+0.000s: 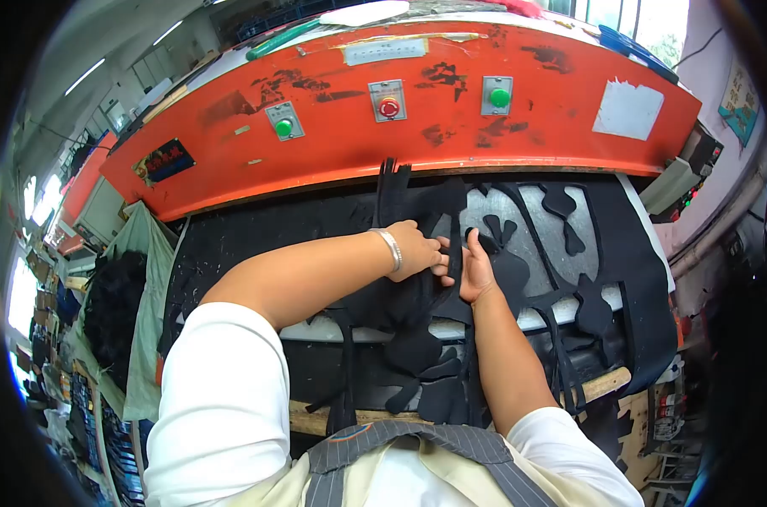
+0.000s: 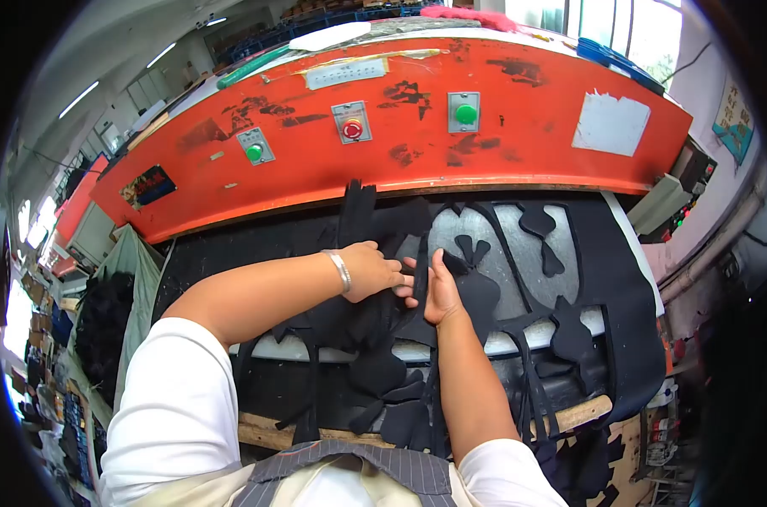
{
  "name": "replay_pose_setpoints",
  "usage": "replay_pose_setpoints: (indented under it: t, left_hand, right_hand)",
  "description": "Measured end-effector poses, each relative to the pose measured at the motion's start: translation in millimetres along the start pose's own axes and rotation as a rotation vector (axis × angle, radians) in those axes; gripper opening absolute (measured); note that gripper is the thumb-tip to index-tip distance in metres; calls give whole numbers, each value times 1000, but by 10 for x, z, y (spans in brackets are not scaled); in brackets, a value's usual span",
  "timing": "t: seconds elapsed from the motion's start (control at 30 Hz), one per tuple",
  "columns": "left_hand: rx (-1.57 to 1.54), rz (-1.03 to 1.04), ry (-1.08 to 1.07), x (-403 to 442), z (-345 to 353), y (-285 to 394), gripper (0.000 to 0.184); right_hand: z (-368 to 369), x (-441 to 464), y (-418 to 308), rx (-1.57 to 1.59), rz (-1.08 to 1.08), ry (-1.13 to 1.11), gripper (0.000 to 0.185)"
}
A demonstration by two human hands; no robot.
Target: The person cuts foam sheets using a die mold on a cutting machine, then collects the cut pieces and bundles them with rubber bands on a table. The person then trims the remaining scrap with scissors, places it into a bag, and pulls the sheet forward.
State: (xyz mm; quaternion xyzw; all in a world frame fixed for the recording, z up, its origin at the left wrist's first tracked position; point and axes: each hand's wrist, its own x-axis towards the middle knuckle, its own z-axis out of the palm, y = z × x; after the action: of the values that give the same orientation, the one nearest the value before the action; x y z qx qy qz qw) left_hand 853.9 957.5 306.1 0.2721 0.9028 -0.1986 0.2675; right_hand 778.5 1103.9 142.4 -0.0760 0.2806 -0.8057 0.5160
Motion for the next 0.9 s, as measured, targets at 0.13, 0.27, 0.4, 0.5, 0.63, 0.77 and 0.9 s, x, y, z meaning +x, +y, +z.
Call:
replay_pose_setpoints:
  t: [0.13, 0.27, 0.4, 0.5, 0.63, 0.77, 0.9]
  left_hand:
    - [-149, -219, 372, -762, 337, -78, 60]
    - [-374, -452, 738, -2025, 906, -134, 41]
    - [-295, -770, 1020, -3270, 1489, 38, 40]
    - [-142, -1020, 1050, -4081, 1663, 323, 46]
    - [136, -1099, 972, -4974, 1761, 583, 49]
    - [142, -1008, 896, -5428, 1600, 664, 57]
    - [-765, -967, 1096, -5371, 1679, 509, 69]
  right_hand:
    - [11, -14, 24, -46, -41, 51, 79]
    - [-22, 84, 36, -751, -206, 500, 62]
    - [977, 414, 151, -1518, -976, 717, 62]
    - [1528, 1150, 482, -1432, -509, 552, 70]
    - [1614, 1951, 668, -1549, 189, 610, 93]
    - [1398, 2309, 725, -1116, 151, 523, 90]
    - [1680, 2003, 729, -1194, 80, 607, 92]
